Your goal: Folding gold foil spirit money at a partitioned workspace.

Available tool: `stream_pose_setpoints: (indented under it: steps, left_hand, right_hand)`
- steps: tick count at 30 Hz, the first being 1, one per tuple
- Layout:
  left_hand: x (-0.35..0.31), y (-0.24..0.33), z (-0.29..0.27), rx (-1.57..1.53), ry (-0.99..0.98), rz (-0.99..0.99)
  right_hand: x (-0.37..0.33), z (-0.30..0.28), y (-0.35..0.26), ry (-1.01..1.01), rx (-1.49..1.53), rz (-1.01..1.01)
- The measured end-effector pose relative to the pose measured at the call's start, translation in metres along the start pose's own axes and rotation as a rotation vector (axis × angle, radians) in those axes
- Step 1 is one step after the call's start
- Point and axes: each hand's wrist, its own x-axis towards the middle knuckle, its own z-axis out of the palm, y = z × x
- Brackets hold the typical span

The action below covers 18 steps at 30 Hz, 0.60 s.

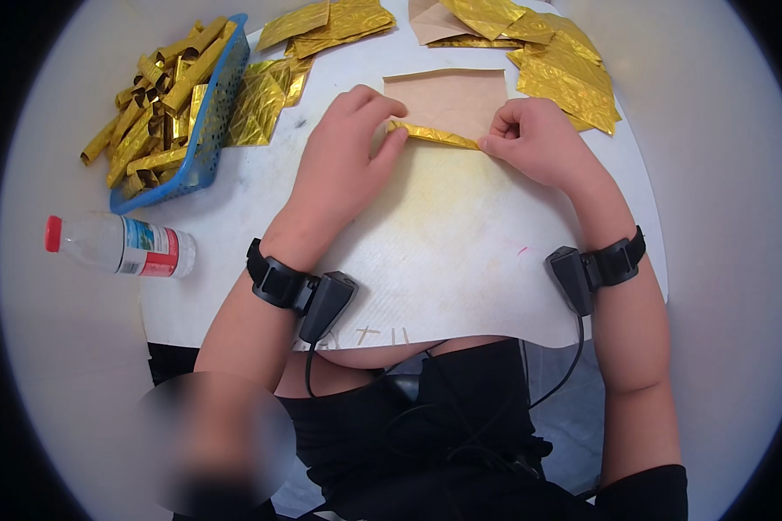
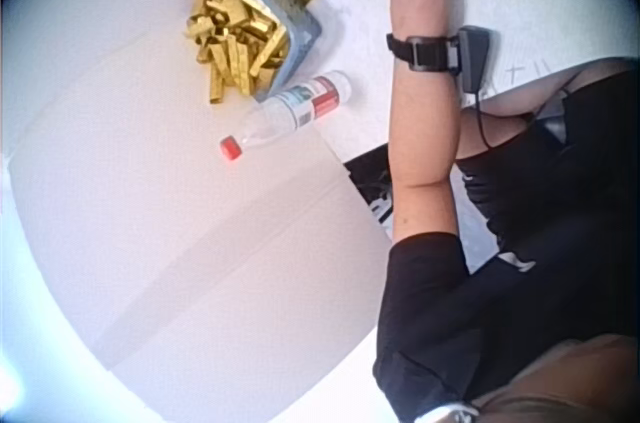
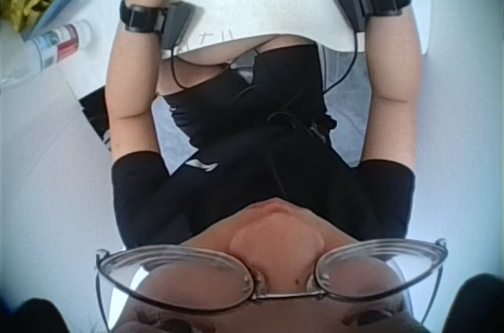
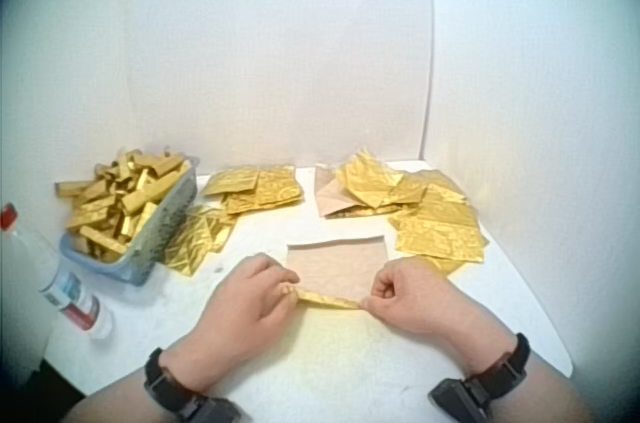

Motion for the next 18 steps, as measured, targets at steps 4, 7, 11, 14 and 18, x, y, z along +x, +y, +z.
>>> stream_pose_setpoints:
  steps: [4, 7, 11, 14, 18]
  left_hand:
    - [-0.001, 0.002, 0.002, -0.034, -0.11, 0.179]
    - [0.001, 0.004, 0.006, -0.022, -0.223, 0.117]
    - [0.0, 0.003, 0.008, 0.025, -0.211, 0.036]
    - [-0.002, 0.0, 0.009, -0.009, -0.203, -0.009]
    - [-0.002, -0.002, 0.01, -0.093, -0.22, -0.06]
  right_hand:
    - [0.001, 0.001, 0.0, 0.004, 0.045, -0.039]
    - [0.001, 0.001, 0.004, 0.006, 0.04, -0.033]
    - [0.0, 0.001, 0.004, -0.005, 0.023, -0.02]
    - [0.0, 0.001, 0.003, -0.004, 0.044, -0.013]
    - [-0.002, -0.003, 0.002, 0.012, 0.029, 0.038]
